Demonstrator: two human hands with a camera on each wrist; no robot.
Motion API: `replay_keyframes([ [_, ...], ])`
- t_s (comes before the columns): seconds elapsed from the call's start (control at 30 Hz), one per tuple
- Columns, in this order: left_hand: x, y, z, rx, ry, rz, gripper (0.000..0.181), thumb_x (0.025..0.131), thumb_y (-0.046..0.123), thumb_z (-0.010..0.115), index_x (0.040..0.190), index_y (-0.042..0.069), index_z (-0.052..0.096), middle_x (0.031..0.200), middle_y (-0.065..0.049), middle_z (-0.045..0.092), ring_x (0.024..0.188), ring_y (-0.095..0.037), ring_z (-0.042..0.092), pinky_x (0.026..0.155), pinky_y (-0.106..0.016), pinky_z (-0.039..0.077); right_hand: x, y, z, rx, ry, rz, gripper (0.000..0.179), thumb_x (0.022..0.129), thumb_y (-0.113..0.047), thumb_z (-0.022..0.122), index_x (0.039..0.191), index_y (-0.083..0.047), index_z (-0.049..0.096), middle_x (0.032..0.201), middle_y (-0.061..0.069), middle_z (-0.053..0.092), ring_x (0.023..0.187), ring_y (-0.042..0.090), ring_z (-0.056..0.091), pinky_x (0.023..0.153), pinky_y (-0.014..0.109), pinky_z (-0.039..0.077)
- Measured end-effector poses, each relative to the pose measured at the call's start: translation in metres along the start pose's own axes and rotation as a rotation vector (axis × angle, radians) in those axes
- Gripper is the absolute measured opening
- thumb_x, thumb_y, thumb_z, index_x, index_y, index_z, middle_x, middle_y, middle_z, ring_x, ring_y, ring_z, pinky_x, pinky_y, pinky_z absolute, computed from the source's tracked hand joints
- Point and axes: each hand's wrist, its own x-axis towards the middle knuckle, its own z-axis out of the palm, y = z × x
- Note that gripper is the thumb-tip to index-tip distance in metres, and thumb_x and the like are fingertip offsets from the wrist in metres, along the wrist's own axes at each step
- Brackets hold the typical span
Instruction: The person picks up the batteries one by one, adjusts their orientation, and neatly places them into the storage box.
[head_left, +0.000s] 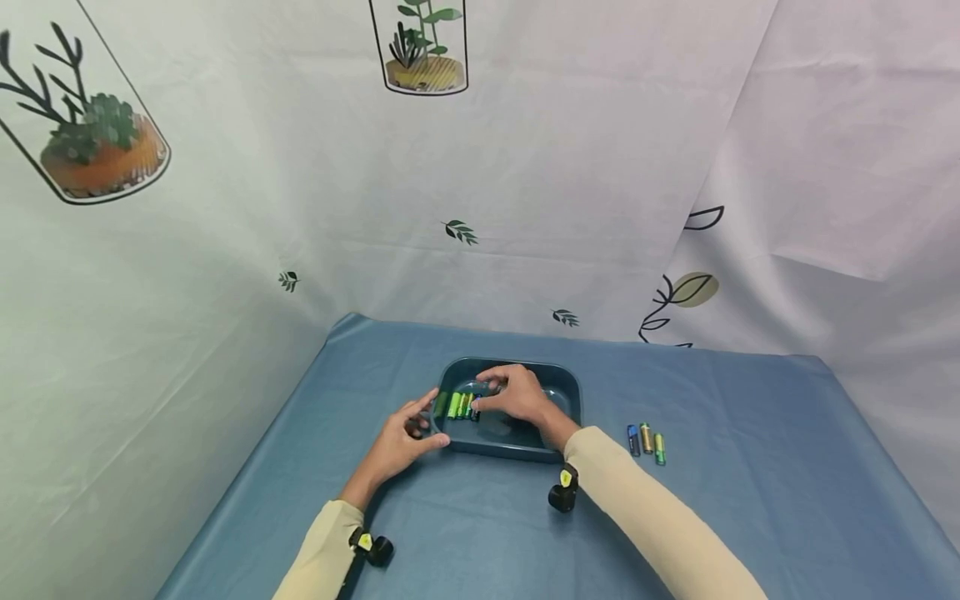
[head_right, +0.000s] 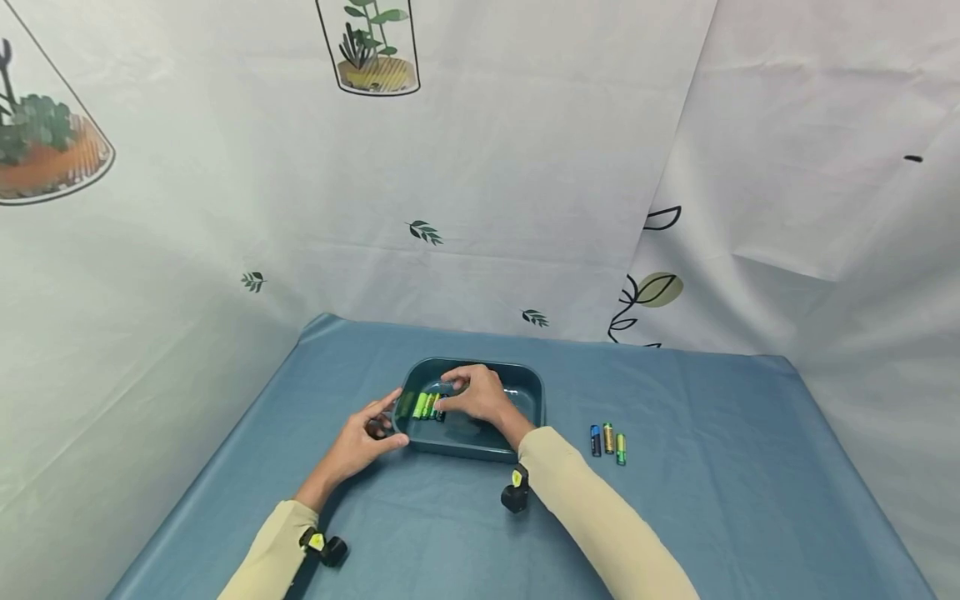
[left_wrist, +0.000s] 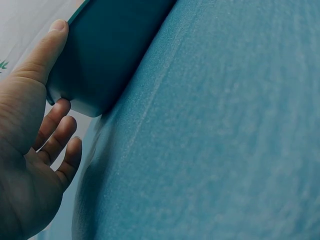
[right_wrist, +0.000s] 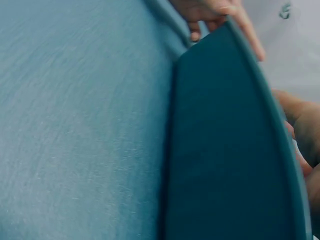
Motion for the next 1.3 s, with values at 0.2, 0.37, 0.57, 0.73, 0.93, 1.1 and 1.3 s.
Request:
replay_keyframes([
  [0.2,0.001,0.001,0.0,-0.005,-0.005,0.014,0.081,0.086,0.024,0.086,0.156,0.021,0.047,0.131,-0.012,0.058,0.095,-0.02,0.057,0.082,-0.033,0.049,-0.011,-0.008,-0.018,0.049,-0.003,-0.077,0.05,0.088,-0.027,0.084,0.133,-0.009,0.069,0.113,0.016,0.065,0.081,0.019,0.056,0.071,0.034,0.048],
  [0.37,0.001,0.0,0.0,-0.004,0.002,0.015,0.081,0.086,0.025,0.086,0.156,0.022,0.046,0.131,-0.011,0.057,0.096,-0.019,0.056,0.082,-0.033,0.049,-0.025,-0.014,-0.034,0.03,0.019,-0.175,0.049,0.09,-0.029,0.081,0.133,-0.009,0.069,0.112,0.011,0.064,0.09,0.019,0.057,0.08,0.037,0.049],
  [0.57,-0.001,-0.001,0.0,-0.007,-0.003,-0.009,0.083,0.084,0.026,0.087,0.156,0.025,0.046,0.131,-0.008,0.057,0.096,-0.02,0.056,0.081,-0.031,0.049,-0.049,-0.008,-0.057,0.015,0.054,-0.294,0.044,0.088,-0.028,0.084,0.129,-0.016,0.072,0.112,0.013,0.066,0.094,0.031,0.061,0.078,0.032,0.051],
  [0.73,-0.001,-0.001,0.0,-0.007,-0.006,-0.006,0.082,0.085,0.029,0.087,0.156,0.025,0.046,0.132,-0.008,0.057,0.097,-0.021,0.056,0.082,-0.032,0.049,-0.074,0.001,-0.081,0.011,0.119,-0.311,0.041,0.086,-0.022,0.085,0.126,-0.02,0.074,0.114,0.012,0.067,0.096,0.032,0.061,0.075,0.031,0.05],
  [0.93,-0.002,-0.001,-0.001,-0.008,-0.001,-0.005,0.082,0.084,0.028,0.087,0.156,0.025,0.046,0.132,-0.008,0.057,0.096,-0.021,0.056,0.082,-0.032,0.049,-0.096,0.02,-0.107,-0.06,0.19,-0.292,0.041,0.087,-0.022,0.084,0.127,-0.019,0.074,0.115,0.012,0.068,0.098,0.023,0.06,0.077,0.033,0.052],
  [1.1,-0.001,-0.002,-0.001,-0.008,-0.011,-0.006,0.082,0.085,0.028,0.086,0.156,0.025,0.045,0.133,-0.008,0.056,0.097,-0.021,0.055,0.082,-0.032,0.049,-0.113,0.037,-0.123,-0.152,0.26,-0.289,0.042,0.084,-0.015,0.086,0.125,-0.014,0.075,0.11,0.003,0.068,0.094,0.008,0.056,0.076,0.035,0.052],
  [1.3,-0.001,-0.001,0.0,-0.007,0.0,0.004,0.082,0.085,0.027,0.087,0.156,0.025,0.046,0.132,-0.009,0.057,0.096,-0.02,0.056,0.082,-0.031,0.049,-0.137,0.067,-0.146,-0.204,0.303,-0.258,0.044,0.083,-0.017,0.088,0.125,-0.018,0.075,0.107,-0.008,0.066,0.092,0.005,0.055,0.074,0.026,0.049],
])
